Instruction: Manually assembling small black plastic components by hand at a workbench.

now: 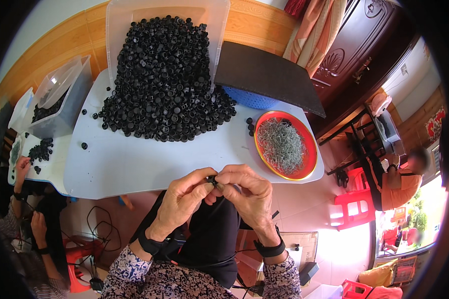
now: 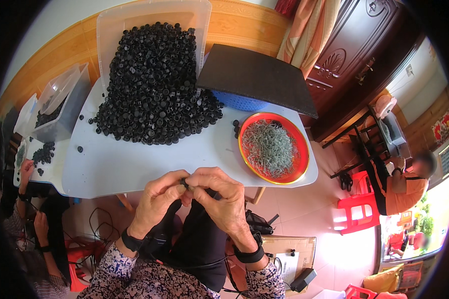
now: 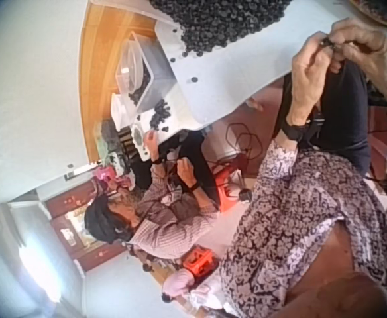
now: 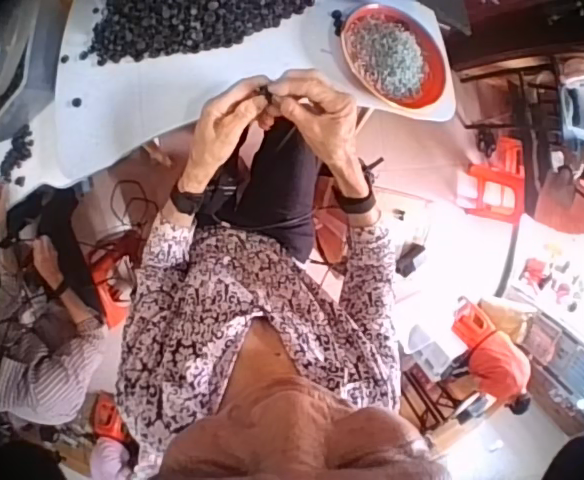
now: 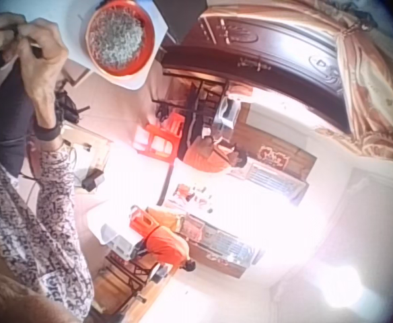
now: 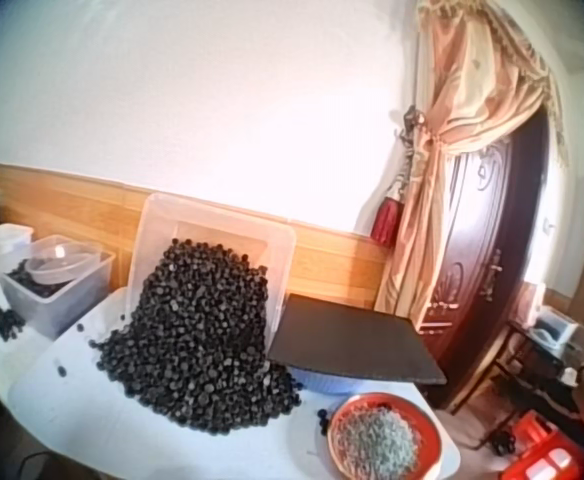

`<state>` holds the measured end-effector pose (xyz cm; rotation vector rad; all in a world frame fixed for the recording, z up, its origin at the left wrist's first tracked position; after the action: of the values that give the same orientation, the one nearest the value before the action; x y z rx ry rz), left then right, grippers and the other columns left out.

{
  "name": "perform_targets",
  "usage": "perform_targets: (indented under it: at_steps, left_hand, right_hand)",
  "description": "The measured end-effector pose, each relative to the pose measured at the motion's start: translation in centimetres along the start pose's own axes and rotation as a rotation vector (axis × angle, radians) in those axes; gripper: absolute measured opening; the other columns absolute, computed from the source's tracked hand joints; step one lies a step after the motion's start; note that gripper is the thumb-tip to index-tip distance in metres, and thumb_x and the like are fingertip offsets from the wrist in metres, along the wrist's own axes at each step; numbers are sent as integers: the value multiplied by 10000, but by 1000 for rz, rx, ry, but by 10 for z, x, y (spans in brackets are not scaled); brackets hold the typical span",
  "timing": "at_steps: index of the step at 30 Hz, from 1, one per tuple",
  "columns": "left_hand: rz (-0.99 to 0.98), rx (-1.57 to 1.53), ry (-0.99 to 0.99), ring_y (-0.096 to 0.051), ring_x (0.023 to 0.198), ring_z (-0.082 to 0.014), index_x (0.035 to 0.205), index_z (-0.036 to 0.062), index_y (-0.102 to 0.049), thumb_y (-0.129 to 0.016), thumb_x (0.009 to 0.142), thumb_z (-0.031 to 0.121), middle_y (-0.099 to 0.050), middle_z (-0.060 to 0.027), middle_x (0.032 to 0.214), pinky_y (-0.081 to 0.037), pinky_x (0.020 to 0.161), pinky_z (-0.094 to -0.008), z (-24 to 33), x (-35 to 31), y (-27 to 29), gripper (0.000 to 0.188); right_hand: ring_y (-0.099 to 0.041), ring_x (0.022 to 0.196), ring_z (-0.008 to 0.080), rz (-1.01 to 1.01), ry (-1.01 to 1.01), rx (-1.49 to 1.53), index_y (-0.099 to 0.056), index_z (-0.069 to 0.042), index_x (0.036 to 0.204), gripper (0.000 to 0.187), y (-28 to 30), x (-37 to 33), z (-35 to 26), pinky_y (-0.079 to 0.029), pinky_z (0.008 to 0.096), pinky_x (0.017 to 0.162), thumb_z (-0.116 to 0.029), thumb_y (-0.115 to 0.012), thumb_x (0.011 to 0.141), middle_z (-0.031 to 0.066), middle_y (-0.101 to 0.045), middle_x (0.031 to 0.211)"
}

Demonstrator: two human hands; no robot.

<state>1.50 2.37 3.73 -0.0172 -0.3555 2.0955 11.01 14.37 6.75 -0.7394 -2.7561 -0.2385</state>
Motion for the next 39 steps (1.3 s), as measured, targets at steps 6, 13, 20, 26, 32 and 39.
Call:
perform_targets:
  at_steps: [6,13,20,26,32,39]
  left_hand:
    - [34,195,-81,-578,754,-82,1216,-37,-541,-536,970,164,-648,-48,861,-487,690,-227,9,-1,-2,318]
    - [107,269,-107,-582,758,-81,1236,-28,-538,-533,970,179,-639,-46,849,-477,680,-227,16,-6,-3,337]
    - [97,304,-74,-599,789,-100,1223,-29,-536,-531,971,161,-639,-75,905,-498,724,-243,15,-5,1,315]
    - [86,376,-154,-625,805,-130,1201,-25,-521,-523,972,147,-647,-85,903,-514,743,-266,20,-3,4,286]
    - [93,354,-123,-629,793,-132,1200,-30,-518,-515,972,130,-647,-83,896,-521,736,-272,17,-3,7,278]
    - [169,46,-47,-622,775,-127,1169,-61,-538,-500,977,106,-639,-82,898,-522,727,-265,6,-2,6,257]
  right_hand:
    - [-644,860,154,8,1,57,-685,31,962,186,0,-1,3,-533,272,770,105,-624,804,98,-619,1029]
    - [-616,907,158,21,13,141,-684,32,967,195,-4,-1,10,-525,274,792,115,-623,801,98,-602,1051]
    - [-610,898,155,19,51,163,-686,29,947,177,-8,0,11,-517,272,763,103,-639,794,88,-613,1032]
    - [-602,906,169,8,43,146,-683,36,943,161,-8,1,17,-516,304,814,99,-657,798,95,-609,1017]
    - [-602,899,163,20,50,152,-685,32,948,179,-12,2,17,-511,295,804,101,-637,789,97,-619,1013]
    - [-613,884,156,85,133,40,-700,-7,942,198,-17,3,19,-504,272,783,85,-649,774,82,-650,980]
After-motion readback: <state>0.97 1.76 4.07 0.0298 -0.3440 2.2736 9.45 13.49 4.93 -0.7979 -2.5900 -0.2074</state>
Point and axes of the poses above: each hand's wrist, its own x-axis towards the middle knuckle, its own y-axis out of the back of the hand, z = x × y, the point moved 4 cm from there along x, towards the middle knuckle
